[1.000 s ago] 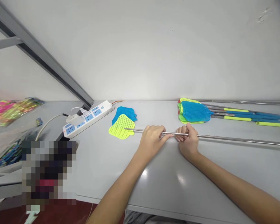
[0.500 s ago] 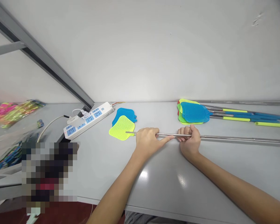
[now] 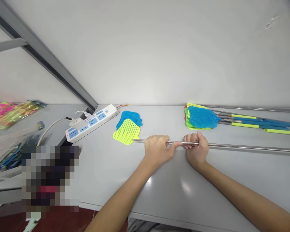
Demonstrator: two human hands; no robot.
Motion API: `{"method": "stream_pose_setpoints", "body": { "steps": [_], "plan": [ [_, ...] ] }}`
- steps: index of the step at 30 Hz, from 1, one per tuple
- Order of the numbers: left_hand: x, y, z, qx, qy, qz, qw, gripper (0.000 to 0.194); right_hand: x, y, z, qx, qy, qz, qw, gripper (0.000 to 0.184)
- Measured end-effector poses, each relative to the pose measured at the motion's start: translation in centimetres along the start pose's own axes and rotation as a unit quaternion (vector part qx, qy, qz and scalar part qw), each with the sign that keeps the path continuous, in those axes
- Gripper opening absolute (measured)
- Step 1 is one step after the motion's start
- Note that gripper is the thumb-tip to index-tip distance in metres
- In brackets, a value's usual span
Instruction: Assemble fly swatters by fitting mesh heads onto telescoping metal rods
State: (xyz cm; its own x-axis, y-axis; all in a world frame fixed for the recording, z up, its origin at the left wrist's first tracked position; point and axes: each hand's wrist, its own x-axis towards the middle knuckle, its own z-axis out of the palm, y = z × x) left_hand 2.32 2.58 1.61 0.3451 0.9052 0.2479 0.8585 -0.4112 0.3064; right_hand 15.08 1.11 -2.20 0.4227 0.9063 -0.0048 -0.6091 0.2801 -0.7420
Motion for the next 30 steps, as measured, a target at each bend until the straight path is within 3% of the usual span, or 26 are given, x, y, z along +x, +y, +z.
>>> {"method": "stream_pose_setpoints", "body": {
  "steps": [13,30],
  "plan": [
    [-0.2,0.3,0.7,-0.031,-0.026,0.029,0.999,0.041,0.2,0.1,0.1,-0.02,-0.01,-0.012,1.0,0.045],
    [0.3,-0.4,1.5,-0.069,-0.056,0.012,0.996,0.047,0.9,0.1,0.3,-0.008,0.014,0.011,1.0,0.043]
  ]
}}
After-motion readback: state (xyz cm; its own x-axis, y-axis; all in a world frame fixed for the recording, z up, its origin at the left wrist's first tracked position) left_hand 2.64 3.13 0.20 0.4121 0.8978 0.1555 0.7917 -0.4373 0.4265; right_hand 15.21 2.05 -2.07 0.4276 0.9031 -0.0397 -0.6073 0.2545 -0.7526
